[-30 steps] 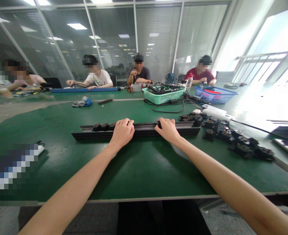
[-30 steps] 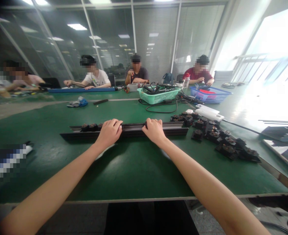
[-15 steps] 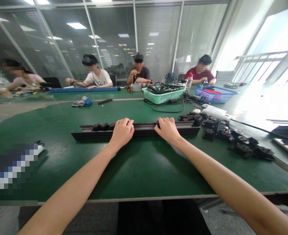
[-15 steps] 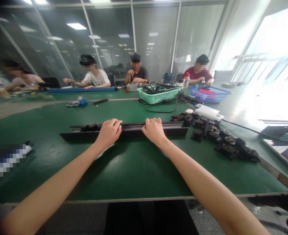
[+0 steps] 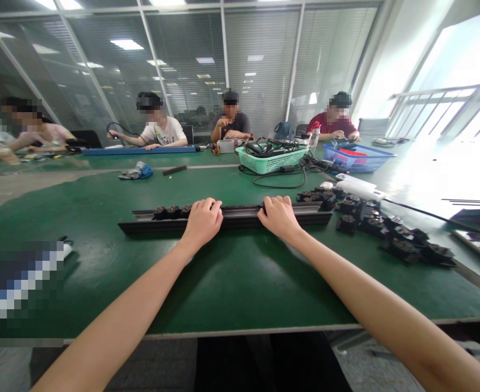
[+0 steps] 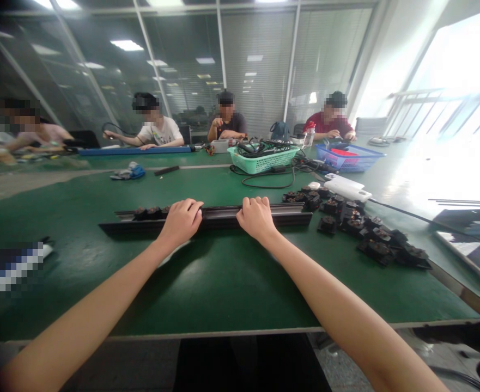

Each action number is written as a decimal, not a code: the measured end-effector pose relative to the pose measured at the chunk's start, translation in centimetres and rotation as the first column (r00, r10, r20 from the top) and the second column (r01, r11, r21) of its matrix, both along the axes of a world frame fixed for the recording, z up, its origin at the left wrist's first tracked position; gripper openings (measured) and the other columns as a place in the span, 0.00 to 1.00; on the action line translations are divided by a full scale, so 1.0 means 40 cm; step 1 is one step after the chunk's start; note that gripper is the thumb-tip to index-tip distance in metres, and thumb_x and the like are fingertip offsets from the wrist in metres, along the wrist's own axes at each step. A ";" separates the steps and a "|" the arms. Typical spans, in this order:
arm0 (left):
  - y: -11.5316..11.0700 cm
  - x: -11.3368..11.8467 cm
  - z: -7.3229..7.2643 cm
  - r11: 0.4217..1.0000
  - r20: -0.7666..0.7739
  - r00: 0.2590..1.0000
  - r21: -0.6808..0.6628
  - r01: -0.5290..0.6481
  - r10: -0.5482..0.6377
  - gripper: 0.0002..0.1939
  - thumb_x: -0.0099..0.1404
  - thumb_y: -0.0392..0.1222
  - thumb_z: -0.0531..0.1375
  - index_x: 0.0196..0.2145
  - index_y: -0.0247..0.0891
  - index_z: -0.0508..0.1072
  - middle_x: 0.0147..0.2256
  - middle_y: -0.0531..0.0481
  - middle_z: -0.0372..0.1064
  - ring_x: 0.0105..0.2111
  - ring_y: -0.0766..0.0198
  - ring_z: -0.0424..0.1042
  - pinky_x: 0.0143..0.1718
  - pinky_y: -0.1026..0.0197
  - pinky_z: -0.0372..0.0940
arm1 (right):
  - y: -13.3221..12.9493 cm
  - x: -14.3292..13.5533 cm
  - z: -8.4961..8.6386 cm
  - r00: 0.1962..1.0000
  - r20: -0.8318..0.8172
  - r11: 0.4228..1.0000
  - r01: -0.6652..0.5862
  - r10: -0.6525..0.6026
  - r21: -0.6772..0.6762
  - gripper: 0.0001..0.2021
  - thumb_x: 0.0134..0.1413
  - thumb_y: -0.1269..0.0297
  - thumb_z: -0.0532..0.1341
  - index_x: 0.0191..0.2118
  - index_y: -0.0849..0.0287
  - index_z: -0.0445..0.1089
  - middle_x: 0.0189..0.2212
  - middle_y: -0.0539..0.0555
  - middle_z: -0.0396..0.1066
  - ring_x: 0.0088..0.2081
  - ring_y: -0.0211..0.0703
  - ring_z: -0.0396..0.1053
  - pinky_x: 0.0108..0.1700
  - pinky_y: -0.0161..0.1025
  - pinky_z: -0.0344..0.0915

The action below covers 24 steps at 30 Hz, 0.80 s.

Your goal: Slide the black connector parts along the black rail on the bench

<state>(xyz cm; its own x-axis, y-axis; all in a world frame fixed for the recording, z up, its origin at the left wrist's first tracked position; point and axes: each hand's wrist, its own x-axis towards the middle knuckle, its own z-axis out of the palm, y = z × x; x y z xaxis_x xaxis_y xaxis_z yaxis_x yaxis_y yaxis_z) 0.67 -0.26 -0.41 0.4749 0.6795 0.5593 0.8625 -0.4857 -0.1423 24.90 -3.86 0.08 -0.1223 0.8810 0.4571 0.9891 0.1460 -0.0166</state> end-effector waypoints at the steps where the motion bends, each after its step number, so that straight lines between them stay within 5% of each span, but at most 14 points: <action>1: 0.000 0.000 0.000 1.000 -0.001 1.000 0.001 0.001 -0.001 0.21 0.74 0.39 0.47 0.55 0.31 0.74 0.48 0.37 0.72 0.48 0.48 0.70 0.54 0.47 0.62 | 0.000 -0.001 -0.001 1.000 -0.001 1.000 0.001 -0.001 0.002 0.14 0.68 0.65 0.49 0.43 0.63 0.71 0.41 0.65 0.76 0.46 0.57 0.68 0.52 0.48 0.51; 24: -0.003 0.001 0.003 1.000 0.031 0.999 -0.020 0.012 -0.011 0.21 0.74 0.40 0.47 0.55 0.32 0.74 0.48 0.36 0.72 0.48 0.48 0.70 0.54 0.46 0.62 | 0.017 0.021 -0.003 0.987 -0.162 0.999 0.009 -0.016 -0.048 0.11 0.65 0.62 0.54 0.45 0.61 0.69 0.39 0.62 0.77 0.46 0.57 0.71 0.50 0.46 0.51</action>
